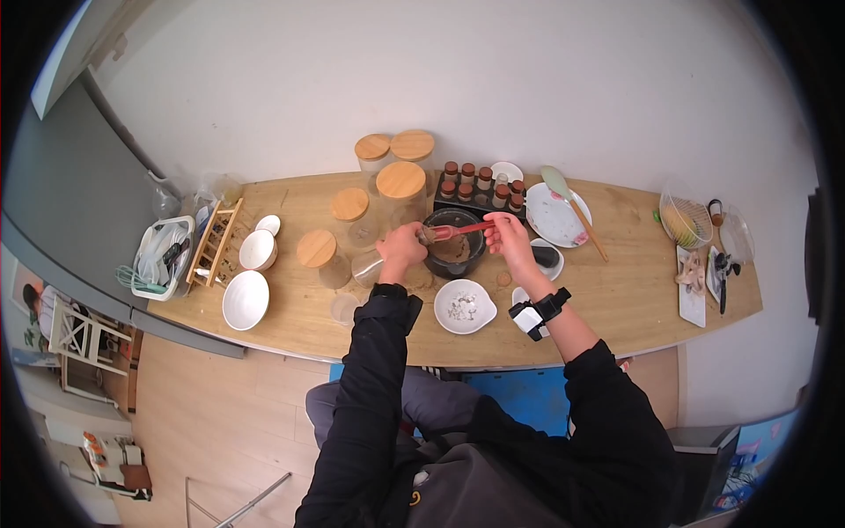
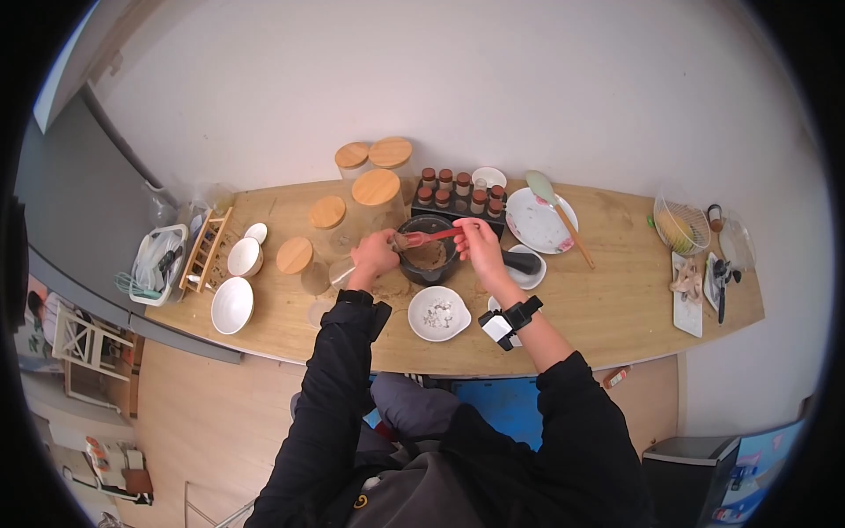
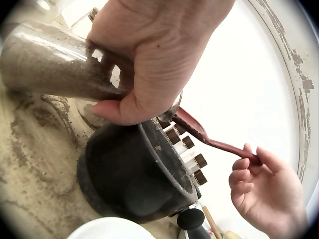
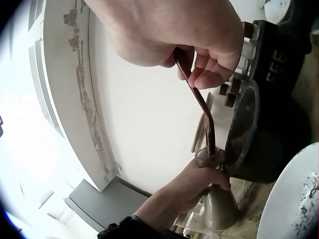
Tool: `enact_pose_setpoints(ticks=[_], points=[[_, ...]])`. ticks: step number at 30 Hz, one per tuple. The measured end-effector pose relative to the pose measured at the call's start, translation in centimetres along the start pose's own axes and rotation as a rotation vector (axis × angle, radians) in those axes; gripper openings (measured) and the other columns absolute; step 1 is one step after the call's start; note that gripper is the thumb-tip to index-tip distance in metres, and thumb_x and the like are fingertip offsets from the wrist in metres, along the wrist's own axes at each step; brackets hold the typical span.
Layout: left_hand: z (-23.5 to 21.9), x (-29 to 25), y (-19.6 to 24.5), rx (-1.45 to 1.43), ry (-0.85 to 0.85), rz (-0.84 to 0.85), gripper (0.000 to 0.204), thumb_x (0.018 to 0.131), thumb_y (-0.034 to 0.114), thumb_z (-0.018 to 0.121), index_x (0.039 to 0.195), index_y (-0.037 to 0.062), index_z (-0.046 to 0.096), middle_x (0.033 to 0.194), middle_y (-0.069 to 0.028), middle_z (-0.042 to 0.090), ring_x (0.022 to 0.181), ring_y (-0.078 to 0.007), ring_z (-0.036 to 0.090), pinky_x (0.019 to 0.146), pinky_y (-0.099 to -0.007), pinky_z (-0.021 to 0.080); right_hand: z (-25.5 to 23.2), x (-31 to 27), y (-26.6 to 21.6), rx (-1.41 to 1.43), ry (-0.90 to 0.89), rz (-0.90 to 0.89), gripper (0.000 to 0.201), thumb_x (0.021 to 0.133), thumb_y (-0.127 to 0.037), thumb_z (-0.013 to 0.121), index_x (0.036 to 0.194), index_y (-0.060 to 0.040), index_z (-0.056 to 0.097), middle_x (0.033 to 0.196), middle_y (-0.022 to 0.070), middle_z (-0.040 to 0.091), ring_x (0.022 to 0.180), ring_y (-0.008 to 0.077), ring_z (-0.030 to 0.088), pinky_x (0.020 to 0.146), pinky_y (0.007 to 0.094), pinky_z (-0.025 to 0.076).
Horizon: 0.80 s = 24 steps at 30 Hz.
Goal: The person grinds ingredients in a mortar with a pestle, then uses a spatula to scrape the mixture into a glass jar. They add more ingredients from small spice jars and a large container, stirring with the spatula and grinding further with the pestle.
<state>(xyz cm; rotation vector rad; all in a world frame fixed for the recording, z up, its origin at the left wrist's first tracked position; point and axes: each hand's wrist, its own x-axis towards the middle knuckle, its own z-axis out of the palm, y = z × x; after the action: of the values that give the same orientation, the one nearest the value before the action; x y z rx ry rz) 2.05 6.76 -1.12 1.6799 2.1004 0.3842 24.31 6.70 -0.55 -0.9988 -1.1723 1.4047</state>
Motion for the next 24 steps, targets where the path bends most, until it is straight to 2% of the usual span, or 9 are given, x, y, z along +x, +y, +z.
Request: enact_pose_setpoints(ticks=[3, 6, 13, 14, 16, 19, 24], points=[[-0.1, -0.1, 0.1, -0.011, -0.012, -0.005, 0.036, 0.070, 0.014, 0.061, 0.103, 0.0290, 0.065, 0.103, -0.0019, 0.067, 0.108, -0.0265, 0.057, 0.093, -0.0505, 0.034, 1.8, -1.0, -1.9, -0.233, -0.161, -0.190, 0.022, 0.099, -0.020, 0.044, 0.107, -0.0052, 0.057, 0.080, 0.0008, 0.055, 0.068, 0.0064, 0.052, 0.059, 0.0210, 0.044], [-0.3, -0.2, 0.2, -0.011, -0.022, -0.007, 0.035, 0.070, 0.014, 0.061, 0.102, 0.0290, 0.065, 0.103, -0.0019, 0.067, 0.108, -0.0267, 0.057, 0.093, -0.0504, 0.034, 2.5, -1.6, -3.0, -0.450, -0.227, -0.326, 0.022, 0.099, -0.020, 0.045, 0.110, -0.0054, 0.057, 0.081, 0.0006, 0.056, 0.068, 0.0063, 0.051, 0.059, 0.0203, 0.043], [-0.3, 0.0, 0.1, -0.016, -0.041, -0.008, 0.034, 0.069, 0.013, 0.061, 0.099, 0.0286, 0.065, 0.103, -0.0014, 0.067, 0.108, -0.0266, 0.056, 0.093, -0.0507, 0.034, 1.7, -1.7, -3.8, -0.359, -0.252, -0.220, 0.023, 0.099, -0.020, 0.046, 0.113, -0.0063, 0.057, 0.081, -0.0005, 0.056, 0.067, 0.0051, 0.051, 0.058, 0.0186, 0.041], [-0.2, 0.0, 0.1, -0.020, -0.044, -0.005, 0.033, 0.069, 0.013, 0.061, 0.098, 0.0286, 0.065, 0.103, -0.0013, 0.067, 0.108, -0.0266, 0.056, 0.093, -0.0508, 0.034, 0.8, -0.9, -3.2, -0.263, -0.177, -0.174, 0.022, 0.096, -0.018, 0.050, 0.111, -0.0047, 0.058, 0.080, 0.0004, 0.057, 0.067, 0.0068, 0.052, 0.062, 0.0213, 0.044], [0.0, 0.2, -0.2, -0.029, -0.048, 0.004, 0.034, 0.069, 0.013, 0.061, 0.098, 0.0288, 0.065, 0.103, -0.0012, 0.066, 0.109, -0.0267, 0.056, 0.094, -0.0512, 0.034, -0.5, 0.0, -2.5, -0.235, -0.066, -0.201, 0.022, 0.096, -0.019, 0.050, 0.112, -0.0053, 0.059, 0.080, 0.0002, 0.057, 0.069, 0.0066, 0.052, 0.061, 0.0215, 0.045], [0.1, 0.4, -0.3, -0.035, -0.055, 0.007, 0.034, 0.069, 0.013, 0.061, 0.098, 0.0289, 0.065, 0.104, -0.0011, 0.066, 0.109, -0.0268, 0.056, 0.094, -0.0517, 0.033, -1.4, 0.8, -1.2, -0.516, -0.029, -0.219, 0.023, 0.096, -0.019, 0.049, 0.113, -0.0057, 0.058, 0.081, 0.0005, 0.057, 0.070, 0.0064, 0.053, 0.059, 0.0215, 0.045], [0.0, 0.2, -0.2, -0.028, -0.054, 0.006, 0.033, 0.069, 0.013, 0.061, 0.098, 0.0290, 0.065, 0.103, -0.0008, 0.066, 0.109, -0.0264, 0.056, 0.094, -0.0518, 0.033, -1.6, 1.5, 0.7, -0.390, -0.018, -0.181, 0.024, 0.097, -0.018, 0.048, 0.114, -0.0049, 0.056, 0.081, 0.0016, 0.057, 0.070, 0.0071, 0.053, 0.058, 0.0222, 0.045]])
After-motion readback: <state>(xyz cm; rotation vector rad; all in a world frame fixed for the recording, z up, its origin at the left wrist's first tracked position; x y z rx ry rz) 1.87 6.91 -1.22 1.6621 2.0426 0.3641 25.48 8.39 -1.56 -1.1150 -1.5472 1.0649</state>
